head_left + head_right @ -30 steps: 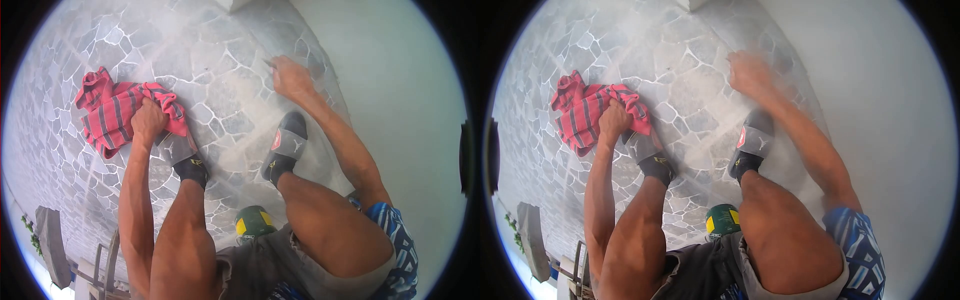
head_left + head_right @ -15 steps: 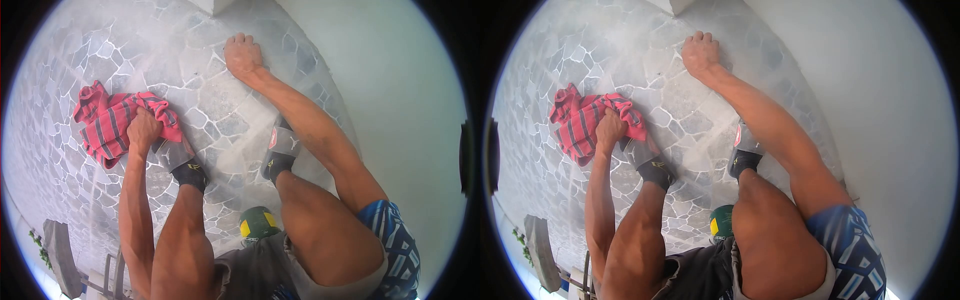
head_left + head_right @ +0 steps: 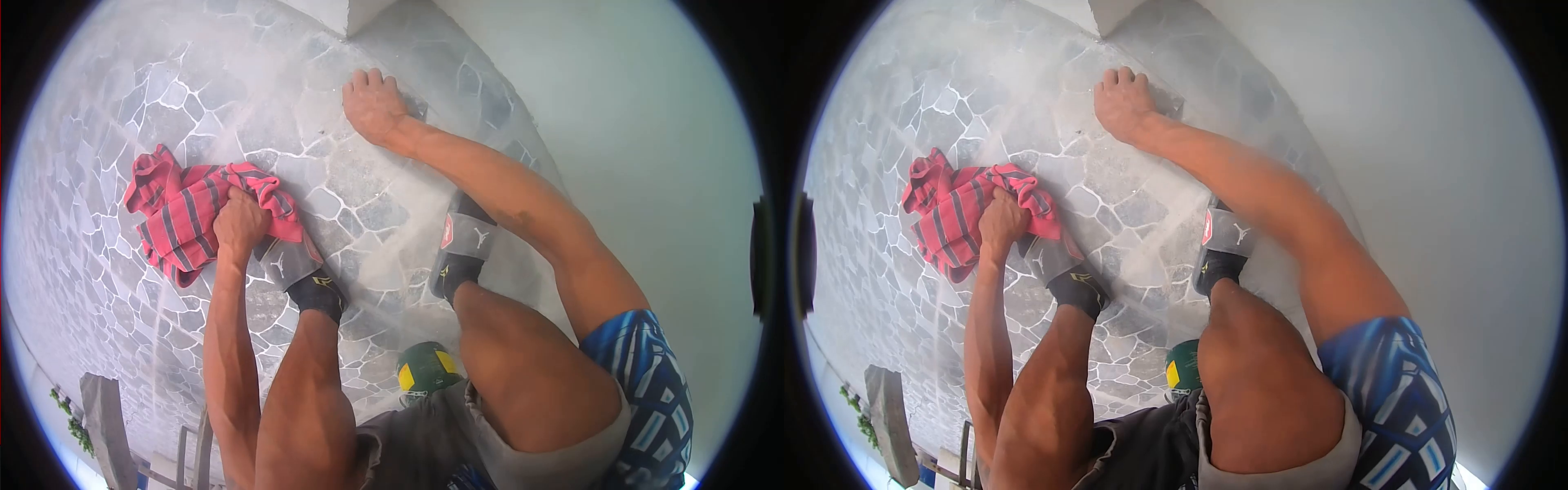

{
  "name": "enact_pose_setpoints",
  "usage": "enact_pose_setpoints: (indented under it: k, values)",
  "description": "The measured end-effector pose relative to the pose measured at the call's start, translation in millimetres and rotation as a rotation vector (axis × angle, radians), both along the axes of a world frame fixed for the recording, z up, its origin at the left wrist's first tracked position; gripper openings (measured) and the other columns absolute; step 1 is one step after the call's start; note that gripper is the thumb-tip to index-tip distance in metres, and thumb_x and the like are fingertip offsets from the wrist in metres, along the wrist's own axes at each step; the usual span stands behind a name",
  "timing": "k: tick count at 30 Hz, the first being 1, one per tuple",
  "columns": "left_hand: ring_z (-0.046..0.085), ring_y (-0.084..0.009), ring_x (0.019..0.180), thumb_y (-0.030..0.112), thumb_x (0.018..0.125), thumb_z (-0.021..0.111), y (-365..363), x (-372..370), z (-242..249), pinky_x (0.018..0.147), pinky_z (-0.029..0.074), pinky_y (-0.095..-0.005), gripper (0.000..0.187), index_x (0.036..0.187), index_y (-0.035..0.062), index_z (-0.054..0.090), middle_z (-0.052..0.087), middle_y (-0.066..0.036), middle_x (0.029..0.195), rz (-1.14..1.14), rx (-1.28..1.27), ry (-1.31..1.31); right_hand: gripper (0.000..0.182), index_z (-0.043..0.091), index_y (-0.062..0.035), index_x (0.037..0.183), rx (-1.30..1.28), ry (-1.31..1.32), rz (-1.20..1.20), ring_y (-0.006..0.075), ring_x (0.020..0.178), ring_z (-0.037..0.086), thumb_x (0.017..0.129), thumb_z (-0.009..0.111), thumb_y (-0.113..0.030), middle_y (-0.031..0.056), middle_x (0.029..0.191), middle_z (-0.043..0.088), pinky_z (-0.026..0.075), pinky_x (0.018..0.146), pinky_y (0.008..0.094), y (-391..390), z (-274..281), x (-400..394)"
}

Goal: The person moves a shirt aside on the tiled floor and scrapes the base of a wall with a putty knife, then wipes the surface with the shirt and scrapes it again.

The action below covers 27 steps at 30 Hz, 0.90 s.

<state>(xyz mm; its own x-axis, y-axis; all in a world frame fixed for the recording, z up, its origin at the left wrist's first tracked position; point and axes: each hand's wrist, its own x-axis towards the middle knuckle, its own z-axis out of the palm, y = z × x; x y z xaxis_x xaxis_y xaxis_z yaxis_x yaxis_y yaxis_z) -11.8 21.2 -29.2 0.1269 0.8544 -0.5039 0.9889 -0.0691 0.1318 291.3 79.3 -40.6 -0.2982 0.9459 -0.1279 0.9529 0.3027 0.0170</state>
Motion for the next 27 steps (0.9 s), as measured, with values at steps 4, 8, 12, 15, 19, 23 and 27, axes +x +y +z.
enact_pose_setpoints:
  k: [4,8,12,15,19,23,27]
  values:
    - [0.069,-0.0451,0.082,0.038,0.085,0.057,-0.2,1.0,1.5,0.073,0.056,-0.0504,0.047,0.097,-0.0064,0.045,0.067,-0.031,0.086,-0.015,0.010,0.015,0.027,0.060,0.0069,0.102,-0.060,0.113,-0.307,0.0346,0.100,0.054,0.078,0.061,-0.005,0.0220,0.108,0.055,0.047,0.076,0.0460,15.8,7.8,15.9]
    - [0.069,-0.0447,0.081,0.038,0.086,0.057,1.9,0.5,-0.1,0.072,0.056,-0.0504,0.046,0.096,-0.0055,0.045,0.068,-0.029,0.085,-0.010,0.038,-0.003,0.030,0.058,0.0074,0.105,-0.008,0.061,-0.024,0.0309,0.097,0.052,0.078,0.060,-0.005,0.0202,0.105,0.054,0.045,0.080,0.0427,-93.4,11.6,5.8]
    - [0.069,-0.0445,0.081,0.041,0.088,0.056,-0.6,-1.5,0.1,0.072,0.056,-0.0496,0.048,0.096,-0.0053,0.045,0.068,-0.030,0.084,-0.041,0.020,0.019,0.028,0.058,0.0052,0.102,0.028,0.006,-0.166,0.0278,0.089,0.053,0.076,0.061,-0.007,0.0146,0.097,0.054,0.046,0.074,0.0390,-93.6,11.2,50.8]
    - [0.069,-0.0442,0.081,0.044,0.089,0.055,1.8,0.2,-0.6,0.070,0.056,-0.0493,0.050,0.095,-0.0055,0.045,0.067,-0.030,0.083,-0.037,0.035,0.023,0.025,0.059,0.0022,0.096,0.083,-0.011,-0.157,0.0255,0.081,0.054,0.074,0.063,-0.008,0.0113,0.089,0.053,0.046,0.066,0.0357,-89.6,8.0,49.7]
    - [0.068,-0.0460,0.083,0.043,0.089,0.055,2.4,-1.4,-1.7,0.073,0.055,-0.0510,0.051,0.096,-0.0062,0.045,0.067,-0.031,0.084,-0.043,0.028,0.032,0.016,0.060,-0.0019,0.086,0.142,0.028,0.012,0.0243,0.075,0.055,0.072,0.065,-0.008,0.0108,0.083,0.054,0.046,0.056,0.0338,-106.2,5.8,40.9]
    - [0.068,-0.0468,0.084,0.043,0.089,0.055,3.1,3.4,2.2,0.074,0.055,-0.0512,0.051,0.097,-0.0066,0.045,0.067,-0.031,0.086,-0.010,0.013,0.030,0.020,0.062,-0.0003,0.089,0.130,0.017,-0.051,0.0248,0.076,0.056,0.072,0.066,-0.010,0.0111,0.082,0.054,0.047,0.055,0.0345,-92.5,8.9,56.9]
    - [0.068,-0.0468,0.082,0.041,0.089,0.055,1.3,-1.5,-1.5,0.073,0.055,-0.0518,0.049,0.097,-0.0069,0.045,0.067,-0.031,0.083,-0.032,0.054,0.011,0.013,0.061,-0.0032,0.086,0.163,-0.057,-0.008,0.0241,0.076,0.058,0.073,0.063,-0.007,0.0113,0.085,0.057,0.049,0.056,0.0352,-103.4,12.1,51.0]
